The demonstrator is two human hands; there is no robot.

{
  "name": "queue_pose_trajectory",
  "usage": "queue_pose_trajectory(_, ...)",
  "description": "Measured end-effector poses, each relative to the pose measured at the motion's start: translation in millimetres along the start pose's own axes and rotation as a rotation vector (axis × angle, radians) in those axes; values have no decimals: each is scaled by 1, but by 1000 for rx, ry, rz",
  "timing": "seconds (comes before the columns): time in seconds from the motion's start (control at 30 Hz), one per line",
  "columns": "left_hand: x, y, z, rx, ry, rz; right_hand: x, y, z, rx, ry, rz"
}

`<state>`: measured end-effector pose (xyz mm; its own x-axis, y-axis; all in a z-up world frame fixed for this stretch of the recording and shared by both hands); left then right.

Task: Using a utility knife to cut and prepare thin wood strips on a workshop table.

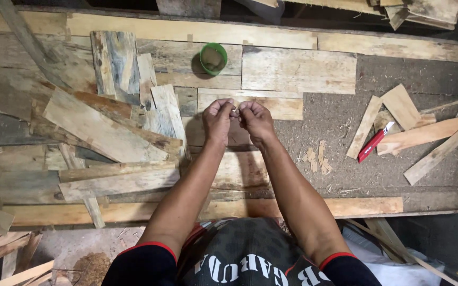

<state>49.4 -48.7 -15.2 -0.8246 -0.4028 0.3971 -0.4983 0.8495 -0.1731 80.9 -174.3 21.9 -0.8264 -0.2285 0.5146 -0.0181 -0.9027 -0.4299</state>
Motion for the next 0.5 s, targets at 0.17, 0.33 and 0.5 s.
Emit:
queue_pose_trajectory(0.17,-31,10,-28,171,91,13,-36,-19,2,-65,-46,5)
queue_pose_trajectory(0.33,-56,15,-31,36,7,-20,-63,-32,3,-83,-46,44)
queue_pose_trajectory(0.5,-70,17,-46,-4,-65,-6,-73,-49,12,-100,-96,-10)
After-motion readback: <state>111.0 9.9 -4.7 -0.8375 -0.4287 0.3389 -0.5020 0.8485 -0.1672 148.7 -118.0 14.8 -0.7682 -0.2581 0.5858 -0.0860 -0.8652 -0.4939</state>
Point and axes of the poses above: each hand's wrist, its own x-axis away from the middle knuckle, its own y-axis out of the back of the hand, z = x × y, the point moved 4 cm from there along -x, towards the middle knuckle, and after that the axes turned 15 degrees about -x, right-handed, at the moved point
